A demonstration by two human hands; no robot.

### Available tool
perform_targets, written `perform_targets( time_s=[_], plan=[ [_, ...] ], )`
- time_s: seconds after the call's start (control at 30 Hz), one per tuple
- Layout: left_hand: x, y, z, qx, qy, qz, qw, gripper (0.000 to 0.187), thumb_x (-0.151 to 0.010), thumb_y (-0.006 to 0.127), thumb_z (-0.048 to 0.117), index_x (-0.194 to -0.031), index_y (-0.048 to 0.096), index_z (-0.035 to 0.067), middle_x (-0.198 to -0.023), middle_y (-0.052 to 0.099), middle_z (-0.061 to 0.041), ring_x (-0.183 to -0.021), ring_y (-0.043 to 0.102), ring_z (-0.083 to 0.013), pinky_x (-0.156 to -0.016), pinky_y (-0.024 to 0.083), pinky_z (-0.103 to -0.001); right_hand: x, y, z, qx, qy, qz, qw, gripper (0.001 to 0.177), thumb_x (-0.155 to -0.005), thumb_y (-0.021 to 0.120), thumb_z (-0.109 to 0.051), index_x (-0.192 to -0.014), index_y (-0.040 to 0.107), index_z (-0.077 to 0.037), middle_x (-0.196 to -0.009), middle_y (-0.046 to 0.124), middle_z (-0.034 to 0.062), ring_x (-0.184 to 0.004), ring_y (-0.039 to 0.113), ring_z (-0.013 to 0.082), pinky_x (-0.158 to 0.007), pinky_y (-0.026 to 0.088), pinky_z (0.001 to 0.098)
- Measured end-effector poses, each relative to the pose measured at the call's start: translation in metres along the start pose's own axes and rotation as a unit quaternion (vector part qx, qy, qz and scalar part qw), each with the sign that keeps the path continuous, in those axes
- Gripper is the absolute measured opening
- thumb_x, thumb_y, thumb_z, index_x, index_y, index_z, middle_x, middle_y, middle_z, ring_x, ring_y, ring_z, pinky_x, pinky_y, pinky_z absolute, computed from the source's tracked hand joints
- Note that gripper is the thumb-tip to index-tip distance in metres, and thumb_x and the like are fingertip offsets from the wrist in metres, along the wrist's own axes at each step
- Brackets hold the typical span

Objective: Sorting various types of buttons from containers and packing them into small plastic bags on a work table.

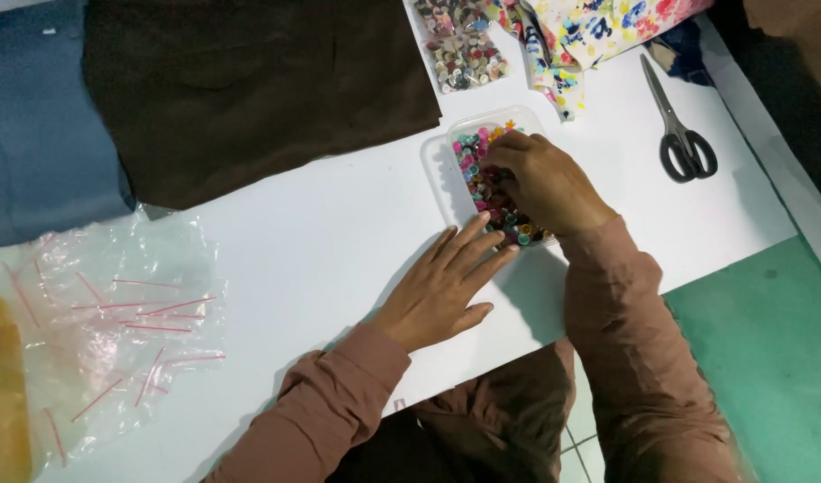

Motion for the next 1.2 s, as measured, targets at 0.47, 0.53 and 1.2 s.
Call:
perform_targets(
  time_s=[0.47, 0.53, 1.2],
  plan=[
    [0.001, 0.002, -0.002, 0.002, 0.011, 0.017, 1.000, 0.063, -0.092, 0.071, 0.031, -0.145, 0.049, 0.006, -0.150, 0.043, -0.017, -0.157, 0.020, -0.0396, -0.115, 0.043, -0.055, 0.044, 0.001, -0.020, 0.041, -0.024, -0.039, 0.998, 0.029, -0.082, 0.080, -0.014, -0.111, 0.079, -0.012, -0.114, 0.074, 0.0101, -0.107, 0.071, 0.0364, -0.090, 0.059, 0.0443],
    [0.001, 0.005, -0.001, 0.013, 0.014, 0.019, 1.000, 0.064, -0.092, 0.070, 0.031, -0.147, 0.048, 0.006, -0.150, 0.042, -0.017, -0.157, 0.019, -0.0400, -0.115, 0.043, -0.055, 0.041, -0.011, -0.022, 0.003, -0.013, -0.031, 0.999, 0.031, -0.081, 0.080, -0.009, -0.111, 0.079, -0.011, -0.115, 0.073, 0.0126, -0.105, 0.070, 0.0389, -0.083, 0.061, 0.0452],
    [0.000, 0.000, -0.002, -0.010, 0.020, 0.008, 1.000, 0.076, -0.096, 0.066, 0.035, -0.159, 0.033, 0.010, -0.153, 0.041, -0.015, -0.158, 0.017, -0.0386, -0.116, 0.045, -0.050, 0.032, -0.037, -0.021, -0.122, -0.022, 0.031, 0.992, 0.021, -0.087, 0.075, -0.006, -0.108, 0.079, -0.008, -0.108, 0.076, 0.0175, -0.100, 0.070, 0.0453, -0.081, 0.058, 0.0546]
  ],
)
Point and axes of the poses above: each hand's wrist, its own x-axis away from the middle knuckle, its own y-axis out of the palm, z = x × y, the point moved 3 cm from there along -x, towards the middle knuckle
